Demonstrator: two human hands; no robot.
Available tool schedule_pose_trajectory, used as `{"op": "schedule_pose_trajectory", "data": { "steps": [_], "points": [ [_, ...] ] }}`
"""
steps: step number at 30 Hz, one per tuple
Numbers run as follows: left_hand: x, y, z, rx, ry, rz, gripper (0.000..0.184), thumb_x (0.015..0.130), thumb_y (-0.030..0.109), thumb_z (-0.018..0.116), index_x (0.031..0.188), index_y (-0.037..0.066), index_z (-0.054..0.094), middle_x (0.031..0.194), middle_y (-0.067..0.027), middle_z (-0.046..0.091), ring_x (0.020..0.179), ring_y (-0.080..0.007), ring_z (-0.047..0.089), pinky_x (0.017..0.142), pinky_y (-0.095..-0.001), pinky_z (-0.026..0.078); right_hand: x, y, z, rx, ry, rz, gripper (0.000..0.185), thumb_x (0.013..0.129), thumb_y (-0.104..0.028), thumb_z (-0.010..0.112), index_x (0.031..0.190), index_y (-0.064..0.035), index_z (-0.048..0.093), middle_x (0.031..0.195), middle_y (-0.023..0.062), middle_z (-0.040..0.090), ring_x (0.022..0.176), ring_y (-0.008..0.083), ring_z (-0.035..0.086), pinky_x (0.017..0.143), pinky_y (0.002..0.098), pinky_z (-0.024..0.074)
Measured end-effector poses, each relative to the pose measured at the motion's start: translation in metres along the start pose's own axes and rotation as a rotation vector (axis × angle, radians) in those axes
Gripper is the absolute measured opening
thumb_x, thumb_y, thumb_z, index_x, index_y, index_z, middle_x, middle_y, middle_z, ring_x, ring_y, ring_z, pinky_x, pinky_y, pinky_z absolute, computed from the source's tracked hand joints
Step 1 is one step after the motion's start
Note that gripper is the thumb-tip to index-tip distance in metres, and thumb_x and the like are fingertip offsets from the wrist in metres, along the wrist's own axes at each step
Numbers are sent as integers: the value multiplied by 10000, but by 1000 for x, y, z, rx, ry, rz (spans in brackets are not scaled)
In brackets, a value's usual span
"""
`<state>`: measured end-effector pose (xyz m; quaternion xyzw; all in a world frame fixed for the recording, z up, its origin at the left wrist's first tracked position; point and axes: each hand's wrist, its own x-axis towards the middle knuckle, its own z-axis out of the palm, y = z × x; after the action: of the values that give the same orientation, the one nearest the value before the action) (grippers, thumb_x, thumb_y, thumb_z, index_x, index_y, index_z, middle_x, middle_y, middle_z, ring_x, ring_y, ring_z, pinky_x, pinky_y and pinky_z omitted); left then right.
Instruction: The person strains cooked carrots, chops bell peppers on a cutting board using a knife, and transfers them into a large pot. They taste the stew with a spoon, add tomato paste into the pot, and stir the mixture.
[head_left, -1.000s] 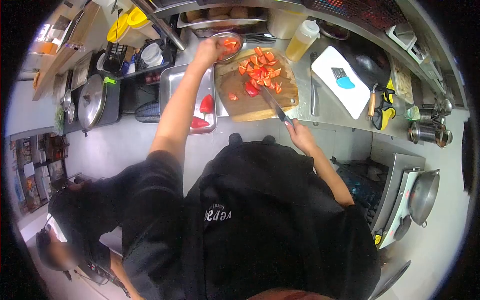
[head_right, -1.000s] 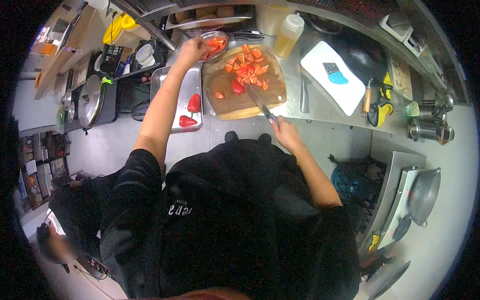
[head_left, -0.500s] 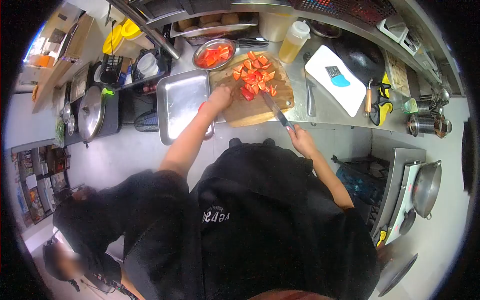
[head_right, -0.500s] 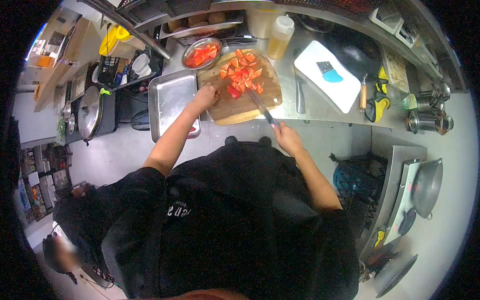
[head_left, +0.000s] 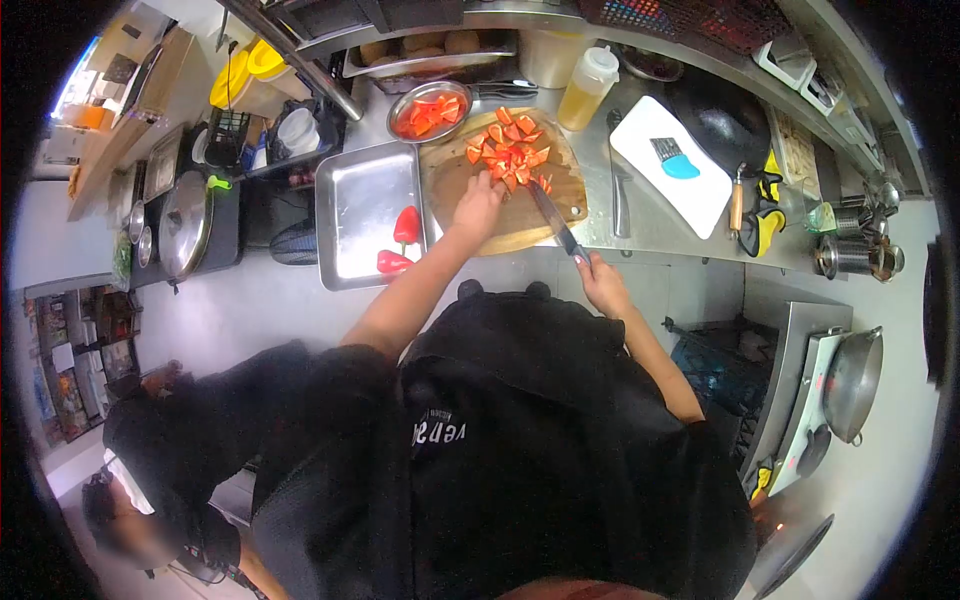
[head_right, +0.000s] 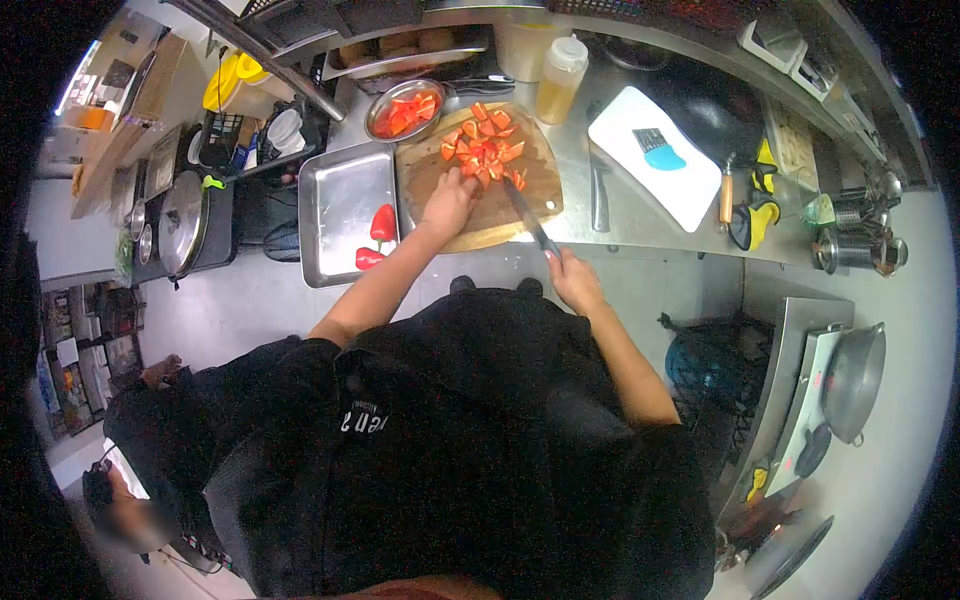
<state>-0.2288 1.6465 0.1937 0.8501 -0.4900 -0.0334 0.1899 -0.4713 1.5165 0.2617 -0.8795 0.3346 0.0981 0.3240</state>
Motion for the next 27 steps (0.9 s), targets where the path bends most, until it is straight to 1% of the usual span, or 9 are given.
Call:
{"op": "schedule_pose_trajectory", "data": {
  "steps": [2,3,5,6,9,13,15,25,27],
  "points": [
    [-6,-5,-7,-38,50,-66,269,796,63,550,1061,18,566,1081,-210,475,994,-378,533,824,-433,503,1,-1,-2,3,-1,-21,401,962,-380,409,1025,1,516,865,317,609,867,491,575,779,556,431],
    [-10,-8,-10,-36,51,-75,269,796,63,550,1061,18,566,1081,-210,475,994,-378,533,824,-433,503,4,-3,-3,9,1,-46,399,963,-379,408,1023,2,514,859,320,608,864,494,574,776,555,432],
    [-15,-17,-12,-239,339,-196,217,800,72,582,1008,6,592,997,-228,558,882,-385,598,774,-436,512,8,-14,-7,-9,-27,-73,400,965,-376,406,1021,5,513,849,321,607,858,492,576,772,552,435],
    [-19,-22,-13,-237,339,-200,217,800,72,582,1008,6,592,997,-228,558,882,-385,598,774,-436,512,10,-19,-6,-25,-47,-91,401,967,-374,403,1020,9,511,840,322,606,852,491,578,769,550,437],
    [-29,-50,11,-607,372,-520,157,783,123,652,890,9,648,816,-201,655,792,-356,643,723,-411,511,26,-28,8,-42,-56,-183,405,968,-369,406,1017,21,505,810,319,606,835,484,585,753,544,444],
    [-30,-45,-5,-563,360,-528,190,780,124,648,928,3,654,856,-203,648,813,-363,636,730,-424,505,36,-53,11,-100,-117,-258,402,966,-360,414,1012,28,506,802,308,612,817,477,593,739,543,452],
    [-28,-48,-5,-415,311,-484,191,781,113,637,927,-7,659,875,-208,642,822,-371,628,746,-433,499,45,-57,17,-130,-114,-261,397,961,-360,424,1008,25,512,794,302,614,806,469,600,729,543,456],
    [-24,-46,-4,-374,424,-333,178,754,87,635,904,0,675,862,-239,622,827,-391,608,749,-453,487,61,-60,18,-215,-61,-346,386,953,-344,440,971,31,524,782,294,615,791,465,602,723,532,467],
    [-24,-45,-8,-343,306,-399,181,791,116,633,940,28,688,974,-206,637,923,-360,612,822,-420,487,60,-63,15,-210,-86,-330,381,954,-340,443,963,33,522,781,296,614,787,466,600,727,533,466]
  ]
}}
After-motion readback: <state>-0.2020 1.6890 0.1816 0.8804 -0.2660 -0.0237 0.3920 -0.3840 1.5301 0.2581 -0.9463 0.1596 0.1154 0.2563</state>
